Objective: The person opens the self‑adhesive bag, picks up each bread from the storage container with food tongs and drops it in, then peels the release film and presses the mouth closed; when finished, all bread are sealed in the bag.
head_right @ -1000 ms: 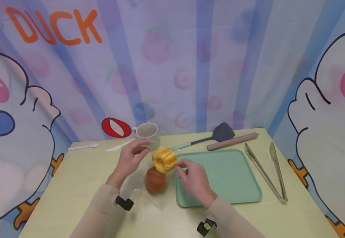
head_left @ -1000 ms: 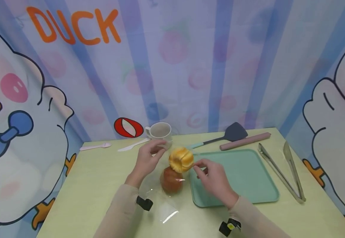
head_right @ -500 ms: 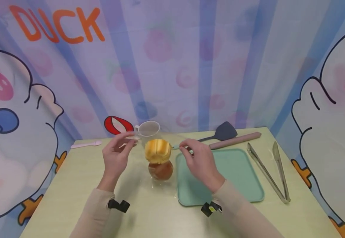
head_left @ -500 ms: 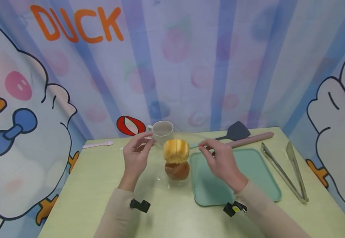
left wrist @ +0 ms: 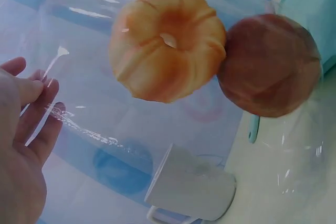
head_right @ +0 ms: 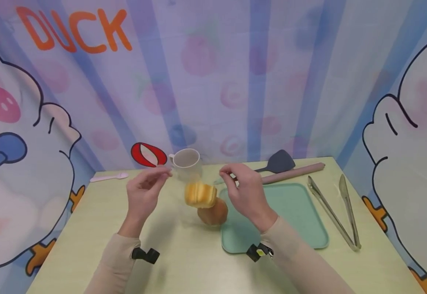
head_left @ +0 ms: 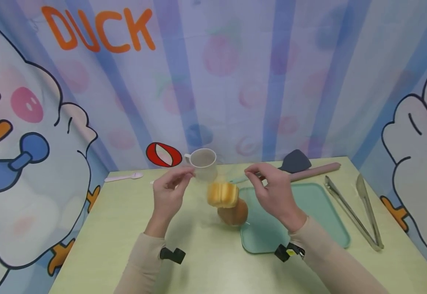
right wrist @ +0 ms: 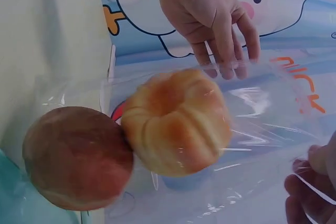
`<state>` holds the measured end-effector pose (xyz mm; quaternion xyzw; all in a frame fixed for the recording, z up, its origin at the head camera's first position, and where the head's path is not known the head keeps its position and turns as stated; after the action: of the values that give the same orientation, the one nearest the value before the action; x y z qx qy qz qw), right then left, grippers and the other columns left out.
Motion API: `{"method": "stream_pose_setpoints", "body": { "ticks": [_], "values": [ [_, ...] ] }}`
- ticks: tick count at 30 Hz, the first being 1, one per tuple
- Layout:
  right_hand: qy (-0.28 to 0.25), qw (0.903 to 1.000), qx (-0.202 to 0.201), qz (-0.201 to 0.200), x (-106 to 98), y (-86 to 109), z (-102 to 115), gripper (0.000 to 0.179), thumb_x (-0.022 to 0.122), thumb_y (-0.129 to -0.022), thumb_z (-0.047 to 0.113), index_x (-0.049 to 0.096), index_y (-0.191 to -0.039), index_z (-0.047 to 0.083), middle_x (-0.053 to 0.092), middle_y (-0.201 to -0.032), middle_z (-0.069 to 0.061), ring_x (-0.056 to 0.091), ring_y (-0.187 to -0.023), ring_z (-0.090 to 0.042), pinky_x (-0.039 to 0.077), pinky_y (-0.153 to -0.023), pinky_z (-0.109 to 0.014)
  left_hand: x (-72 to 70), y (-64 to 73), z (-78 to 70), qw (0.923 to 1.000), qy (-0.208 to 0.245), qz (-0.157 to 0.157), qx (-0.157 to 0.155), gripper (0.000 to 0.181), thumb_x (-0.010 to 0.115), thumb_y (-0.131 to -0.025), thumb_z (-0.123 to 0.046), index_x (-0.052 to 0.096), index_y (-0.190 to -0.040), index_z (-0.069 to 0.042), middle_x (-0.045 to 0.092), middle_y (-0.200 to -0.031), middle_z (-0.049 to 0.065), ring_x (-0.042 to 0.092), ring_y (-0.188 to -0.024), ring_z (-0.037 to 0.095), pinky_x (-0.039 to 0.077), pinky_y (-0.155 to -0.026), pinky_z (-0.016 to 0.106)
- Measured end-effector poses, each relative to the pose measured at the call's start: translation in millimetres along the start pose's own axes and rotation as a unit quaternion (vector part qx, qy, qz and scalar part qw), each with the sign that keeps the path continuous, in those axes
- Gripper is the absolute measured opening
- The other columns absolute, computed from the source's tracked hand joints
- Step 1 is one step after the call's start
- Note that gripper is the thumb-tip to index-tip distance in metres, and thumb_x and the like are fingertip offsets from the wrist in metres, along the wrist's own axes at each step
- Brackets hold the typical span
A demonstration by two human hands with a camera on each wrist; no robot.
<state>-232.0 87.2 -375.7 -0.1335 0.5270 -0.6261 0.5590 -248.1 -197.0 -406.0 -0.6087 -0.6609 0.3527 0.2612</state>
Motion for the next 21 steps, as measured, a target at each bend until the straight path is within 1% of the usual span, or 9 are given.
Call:
{"method": "stream_pose_setpoints", "body": {
  "ticks": [4, 6, 8, 10, 12, 15, 18, 21],
  "values": [
    [-0.002, 0.9998, -0.003, -0.022, -4, -2.1, 1, 0.008, 0.075, -0.095, 0.001, 0.077, -0.103, 0.003, 0.078, -0.098, -0.01, 0.074, -0.082, -0.021, 0.063, -0.069, -0.04, 0.6, -0.5, -4.1, 0.9999, 0.006, -0.011, 0.002, 0.022, 0.071, -0.09, 0.018, 0.076, -0.108, 0.006, 0.076, -0.104, 0.024, 0.075, -0.096, 0.014, 0.063, -0.088, 0.031],
    [-0.007, 0.9996, -0.001, -0.027, -6, -3.4, 1, 0.008, 0.076, -0.095, 0.001, 0.077, -0.103, 0.004, 0.078, -0.098, -0.01, 0.075, -0.083, -0.022, 0.063, -0.071, -0.041, 0.3, -1.2, -8.0, 0.9997, 0.007, -0.022, -0.005, 0.021, 0.072, -0.09, 0.016, 0.076, -0.108, 0.006, 0.076, -0.105, 0.025, 0.076, -0.095, 0.015, 0.063, -0.088, 0.032],
    [-0.018, 0.9995, 0.01, -0.023, -7, -3.6, 1, 0.008, 0.075, -0.095, 0.002, 0.078, -0.103, 0.005, 0.079, -0.099, -0.008, 0.075, -0.085, -0.021, 0.064, -0.073, -0.04, -1.8, -0.3, -11.8, 0.9993, 0.006, -0.031, -0.02, 0.021, 0.071, -0.092, 0.014, 0.077, -0.11, 0.005, 0.076, -0.107, 0.024, 0.076, -0.095, 0.015, 0.062, -0.088, 0.032],
    [-0.035, 0.9991, 0.024, -0.011, -6, -3.8, 1, 0.007, 0.075, -0.097, 0.004, 0.078, -0.103, 0.006, 0.079, -0.1, -0.006, 0.076, -0.088, -0.02, 0.064, -0.078, -0.036, -4.0, 0.8, -15.4, 0.9987, 0.004, -0.037, -0.036, 0.022, 0.071, -0.094, 0.012, 0.076, -0.113, 0.005, 0.076, -0.109, 0.023, 0.076, -0.096, 0.015, 0.062, -0.089, 0.031],
    [-0.061, 0.9971, 0.046, 0.0, -6, -3.6, 0, 0.007, 0.073, -0.098, 0.006, 0.078, -0.103, 0.007, 0.079, -0.1, -0.004, 0.076, -0.089, -0.019, 0.063, -0.081, -0.03, -5.8, 2.2, -18.4, 0.9976, 0.013, -0.042, -0.053, 0.023, 0.07, -0.095, 0.011, 0.075, -0.116, 0.005, 0.076, -0.11, 0.021, 0.076, -0.096, 0.015, 0.062, -0.09, 0.031],
    [-0.111, 0.9903, 0.08, 0.026, -5, -4.3, -2, 0.008, 0.069, -0.101, 0.006, 0.077, -0.103, 0.009, 0.078, -0.1, -0.003, 0.076, -0.089, -0.017, 0.06, -0.083, -0.023, -8.0, 4.0, -21.1, 0.9955, 0.03, -0.049, -0.075, 0.023, 0.071, -0.094, 0.009, 0.073, -0.117, 0.008, 0.077, -0.11, 0.014, 0.076, -0.093, 0.016, 0.064, -0.084, 0.032],
    [-0.142, 0.9821, 0.11, 0.057, -4, -5.4, -4, 0.009, 0.066, -0.104, 0.009, 0.075, -0.104, 0.012, 0.078, -0.097, -0.002, 0.075, -0.087, -0.016, 0.059, -0.081, -0.022, -11.1, 5.7, -20.1, 0.9924, 0.045, -0.069, -0.092, 0.022, 0.074, -0.093, 0.009, 0.073, -0.115, 0.01, 0.077, -0.107, 0.008, 0.076, -0.088, 0.015, 0.065, -0.076, 0.033],
    [-0.156, 0.9737, 0.14, 0.089, -1, -5.7, -6, 0.009, 0.066, -0.105, 0.014, 0.074, -0.103, 0.013, 0.076, -0.093, 0.0, 0.072, -0.083, -0.014, 0.059, -0.075, -0.025, -14.9, 8.8, -16.0, 0.9878, 0.052, -0.092, -0.115, 0.022, 0.075, -0.093, 0.008, 0.072, -0.114, 0.009, 0.078, -0.104, 0.005, 0.075, -0.085, 0.015, 0.065, -0.071, 0.034]
  ]
}}
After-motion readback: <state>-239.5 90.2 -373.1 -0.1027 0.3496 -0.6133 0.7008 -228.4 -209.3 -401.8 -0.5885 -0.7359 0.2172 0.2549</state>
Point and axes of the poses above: each hand's wrist, its own y-axis away from the middle knuckle, its own x-axis out of the palm, z = x × y, the point moved 2 cm from there along -y, towards the middle knuckle
